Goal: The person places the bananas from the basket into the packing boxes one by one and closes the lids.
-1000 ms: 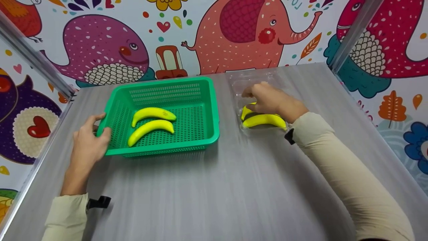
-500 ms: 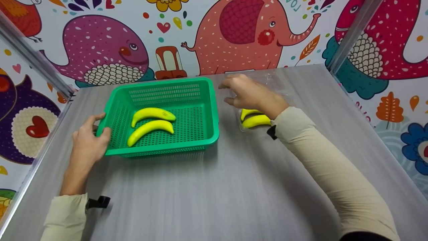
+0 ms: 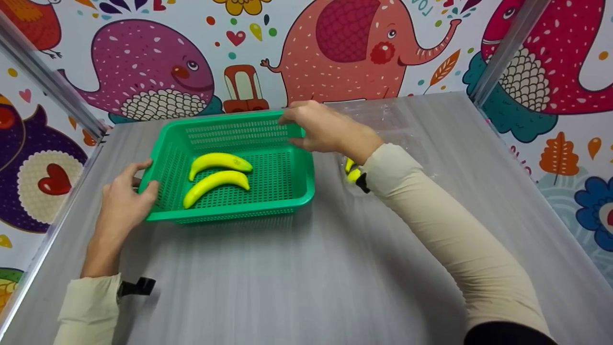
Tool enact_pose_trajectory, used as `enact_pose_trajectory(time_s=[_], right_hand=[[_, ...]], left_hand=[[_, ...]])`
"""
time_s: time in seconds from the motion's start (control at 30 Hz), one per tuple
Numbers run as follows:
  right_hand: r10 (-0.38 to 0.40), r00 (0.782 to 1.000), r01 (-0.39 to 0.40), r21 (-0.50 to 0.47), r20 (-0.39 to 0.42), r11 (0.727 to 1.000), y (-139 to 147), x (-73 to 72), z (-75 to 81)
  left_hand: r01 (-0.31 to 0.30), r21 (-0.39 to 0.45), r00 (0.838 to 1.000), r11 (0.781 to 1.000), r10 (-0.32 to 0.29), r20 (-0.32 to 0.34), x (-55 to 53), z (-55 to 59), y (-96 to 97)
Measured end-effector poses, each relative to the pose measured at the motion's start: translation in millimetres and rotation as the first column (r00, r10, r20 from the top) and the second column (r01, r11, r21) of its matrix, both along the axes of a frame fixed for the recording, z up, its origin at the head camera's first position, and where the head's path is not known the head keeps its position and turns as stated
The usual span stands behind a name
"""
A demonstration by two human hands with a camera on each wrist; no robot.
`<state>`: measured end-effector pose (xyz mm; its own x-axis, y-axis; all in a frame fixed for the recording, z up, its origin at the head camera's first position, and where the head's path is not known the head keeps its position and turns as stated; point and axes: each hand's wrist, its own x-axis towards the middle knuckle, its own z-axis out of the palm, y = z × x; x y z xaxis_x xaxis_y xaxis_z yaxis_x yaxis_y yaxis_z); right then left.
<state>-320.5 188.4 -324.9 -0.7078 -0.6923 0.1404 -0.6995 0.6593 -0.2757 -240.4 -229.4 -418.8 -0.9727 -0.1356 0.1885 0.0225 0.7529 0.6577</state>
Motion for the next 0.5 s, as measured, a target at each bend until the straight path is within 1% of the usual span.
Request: enact_pose_trajectory(time_s=[0.2, 0.33, 0.5], right_hand=[[0.054, 0.998, -0.054, 0.026, -0.007, 0.998, -27, -4.1, 4.3], [0.095, 0.995, -0.094, 0.046, -0.01, 0.994, -45, -6.6, 3.5], [0.125, 0.992, -0.125, 0.059, 0.003, 0.99, -64, -7.7, 2.4]], left_hand=[[0.026, 0.014, 0.999, 1.0, -0.026, 0.022, 2.1, 3.8, -6.7], [0.04, 0.01, 0.998, 0.999, -0.041, 0.04, 3.5, 6.6, -8.8], [0.066, 0.018, 0.996, 0.998, -0.067, 0.056, 3.2, 10.0, -10.7]])
